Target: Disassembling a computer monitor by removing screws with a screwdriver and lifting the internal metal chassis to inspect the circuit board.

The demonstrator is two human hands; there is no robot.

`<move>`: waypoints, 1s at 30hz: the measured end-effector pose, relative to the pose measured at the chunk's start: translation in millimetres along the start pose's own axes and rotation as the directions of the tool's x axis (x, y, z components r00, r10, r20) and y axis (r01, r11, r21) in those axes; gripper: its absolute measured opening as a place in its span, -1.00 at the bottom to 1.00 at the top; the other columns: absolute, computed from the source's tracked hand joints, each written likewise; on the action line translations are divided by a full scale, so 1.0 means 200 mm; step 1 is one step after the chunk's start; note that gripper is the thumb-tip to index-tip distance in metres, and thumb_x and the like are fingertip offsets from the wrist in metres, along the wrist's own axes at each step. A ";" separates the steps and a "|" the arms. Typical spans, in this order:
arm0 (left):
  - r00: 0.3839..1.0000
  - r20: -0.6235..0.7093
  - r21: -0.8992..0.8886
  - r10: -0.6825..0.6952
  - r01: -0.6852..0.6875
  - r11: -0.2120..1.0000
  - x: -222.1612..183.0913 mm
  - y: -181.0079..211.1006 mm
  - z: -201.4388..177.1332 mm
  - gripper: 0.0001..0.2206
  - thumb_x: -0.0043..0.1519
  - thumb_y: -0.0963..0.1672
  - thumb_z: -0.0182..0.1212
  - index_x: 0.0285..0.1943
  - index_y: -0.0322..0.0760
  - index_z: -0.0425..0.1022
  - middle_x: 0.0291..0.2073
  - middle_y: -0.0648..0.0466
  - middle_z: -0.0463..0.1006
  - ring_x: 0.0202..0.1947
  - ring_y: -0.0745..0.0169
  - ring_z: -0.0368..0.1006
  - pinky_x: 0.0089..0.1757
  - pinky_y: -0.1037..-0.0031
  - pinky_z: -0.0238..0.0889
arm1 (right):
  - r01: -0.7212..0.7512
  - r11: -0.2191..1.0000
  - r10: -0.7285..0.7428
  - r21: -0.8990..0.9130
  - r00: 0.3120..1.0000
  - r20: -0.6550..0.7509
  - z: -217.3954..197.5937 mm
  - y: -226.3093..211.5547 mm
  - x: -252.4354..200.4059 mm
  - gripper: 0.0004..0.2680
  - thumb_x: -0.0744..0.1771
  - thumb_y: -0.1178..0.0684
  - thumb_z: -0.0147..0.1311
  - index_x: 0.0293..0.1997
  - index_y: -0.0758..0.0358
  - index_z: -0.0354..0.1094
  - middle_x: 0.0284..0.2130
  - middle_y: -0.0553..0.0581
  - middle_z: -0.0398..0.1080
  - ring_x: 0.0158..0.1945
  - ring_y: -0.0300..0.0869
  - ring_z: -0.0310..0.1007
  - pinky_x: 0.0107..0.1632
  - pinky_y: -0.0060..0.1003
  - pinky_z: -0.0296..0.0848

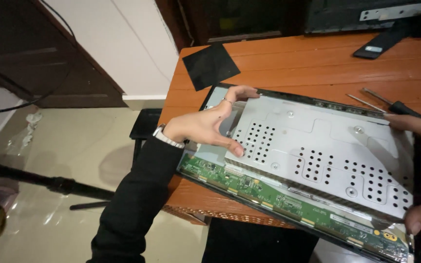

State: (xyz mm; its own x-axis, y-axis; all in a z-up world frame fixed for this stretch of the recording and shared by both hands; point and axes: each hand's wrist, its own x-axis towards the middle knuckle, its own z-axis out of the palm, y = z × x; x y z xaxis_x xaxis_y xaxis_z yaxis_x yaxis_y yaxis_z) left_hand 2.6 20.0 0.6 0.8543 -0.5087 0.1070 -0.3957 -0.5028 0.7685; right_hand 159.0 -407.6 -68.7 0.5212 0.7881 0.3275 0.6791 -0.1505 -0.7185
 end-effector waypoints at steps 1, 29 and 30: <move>1.000 0.004 0.000 0.008 -0.008 1.000 0.00 0.00 0.00 -0.01 0.10 0.04 0.46 0.48 -0.24 -0.34 0.45 -0.10 -0.14 0.56 -0.05 -0.21 0.44 0.15 -0.25 | -0.003 1.000 0.003 -0.006 1.000 -0.006 -0.03 0.05 -0.01 0.29 -0.41 -0.21 0.31 0.49 0.45 -0.15 0.35 0.39 -0.03 0.40 0.10 0.06 0.42 -0.03 -0.06; 1.000 -0.014 -0.030 0.018 -0.018 0.999 0.02 0.05 0.01 0.04 0.05 0.01 0.41 0.54 -0.19 -0.40 0.53 -0.17 -0.25 0.59 -0.15 -0.23 0.46 -0.02 -0.38 | -0.306 0.952 0.291 0.016 0.918 0.268 -0.09 -0.13 -0.22 0.29 -0.13 0.00 0.75 0.53 -0.11 -0.59 0.51 0.13 -0.32 0.33 -0.14 0.19 -0.08 -0.14 0.50; 0.999 -0.027 -0.035 0.030 -0.031 0.999 0.02 0.06 0.01 0.03 0.05 0.00 0.42 0.54 -0.15 -0.39 0.55 -0.16 -0.25 0.59 -0.17 -0.21 0.46 -0.03 -0.37 | -0.267 0.959 0.281 -0.090 0.934 0.222 -0.09 -0.12 -0.22 0.31 -0.19 -0.12 0.75 0.51 -0.07 -0.54 0.51 0.12 -0.44 0.15 -0.15 0.38 -0.37 -0.22 0.72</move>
State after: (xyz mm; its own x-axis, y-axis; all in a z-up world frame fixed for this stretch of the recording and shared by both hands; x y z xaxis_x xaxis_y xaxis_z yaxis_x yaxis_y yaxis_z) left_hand 0.5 10.9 8.9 0.8509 -0.5044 0.1471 -0.4097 -0.4618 0.7867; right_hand 128.6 -449.5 -55.5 0.5630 0.8259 -0.0322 0.5587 -0.4090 -0.7216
